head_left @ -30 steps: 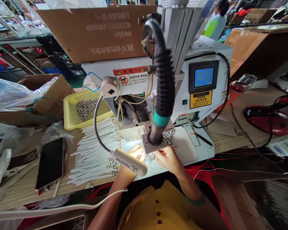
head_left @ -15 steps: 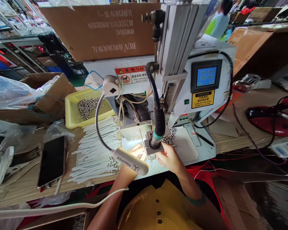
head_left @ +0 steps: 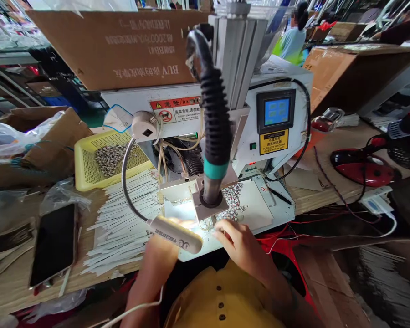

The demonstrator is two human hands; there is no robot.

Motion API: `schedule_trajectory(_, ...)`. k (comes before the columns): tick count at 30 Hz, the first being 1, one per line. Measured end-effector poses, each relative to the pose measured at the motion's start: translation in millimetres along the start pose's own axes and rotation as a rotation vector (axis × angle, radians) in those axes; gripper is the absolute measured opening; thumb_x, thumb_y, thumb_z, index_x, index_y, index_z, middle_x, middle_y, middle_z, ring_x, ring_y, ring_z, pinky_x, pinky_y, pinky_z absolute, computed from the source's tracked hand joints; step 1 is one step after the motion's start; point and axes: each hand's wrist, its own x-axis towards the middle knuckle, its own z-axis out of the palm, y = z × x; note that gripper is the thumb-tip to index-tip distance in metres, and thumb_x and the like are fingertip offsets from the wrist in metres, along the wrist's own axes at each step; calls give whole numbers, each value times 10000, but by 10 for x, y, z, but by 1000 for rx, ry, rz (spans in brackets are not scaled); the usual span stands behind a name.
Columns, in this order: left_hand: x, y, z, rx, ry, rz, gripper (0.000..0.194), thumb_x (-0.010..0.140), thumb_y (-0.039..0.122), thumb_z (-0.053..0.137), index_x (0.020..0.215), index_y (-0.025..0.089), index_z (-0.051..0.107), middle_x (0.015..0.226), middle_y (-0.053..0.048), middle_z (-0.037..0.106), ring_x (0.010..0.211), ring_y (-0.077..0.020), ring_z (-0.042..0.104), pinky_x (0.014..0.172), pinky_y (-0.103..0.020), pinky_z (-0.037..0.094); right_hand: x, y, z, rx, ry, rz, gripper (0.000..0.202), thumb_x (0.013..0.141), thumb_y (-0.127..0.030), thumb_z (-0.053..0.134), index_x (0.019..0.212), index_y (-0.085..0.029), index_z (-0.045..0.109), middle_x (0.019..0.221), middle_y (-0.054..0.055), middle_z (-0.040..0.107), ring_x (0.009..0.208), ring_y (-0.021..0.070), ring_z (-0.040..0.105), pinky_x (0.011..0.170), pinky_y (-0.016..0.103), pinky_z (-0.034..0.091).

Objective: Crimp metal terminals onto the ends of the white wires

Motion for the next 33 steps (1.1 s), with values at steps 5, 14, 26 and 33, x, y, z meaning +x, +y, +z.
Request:
schedule_trajectory(5,-404,-490,-389,383,405,-162,209,876,285,460,1013,305,617,880,-26,636,795,-216,611,686,-352,488,-94,427,-304,-260,314,160,202,910,-245,381,826,-197,559,764,86,628,704,203,573,653,318,431)
schedule_trajectory(14,-488,-810,-418,167,154,-172,227,893,283,469,890,210,684,880,-43,660,876,-177,610,807,-322,510,47,933,-208,-430,411,-107,263,895,-394,401,751,-218,532,720,97,607,729,258,557,696,388,451)
schedule_trajectory(26,63,-739,-373,266,327,-217,158,901,231,442,871,187,591,836,-29,625,835,-183,597,788,-317,491,-58,607,-289,98,254,120,234,844,-414,524,876,-207,630,714,51,669,594,184,619,530,276,496)
schedule_trajectory(33,44,-579,-361,266,443,-131,196,880,223,465,931,210,654,959,-66,632,894,-199,604,793,-335,489,83,315,-159,579,15,274,264,849,-445,544,809,-185,536,612,-3,597,443,89,499,366,186,359)
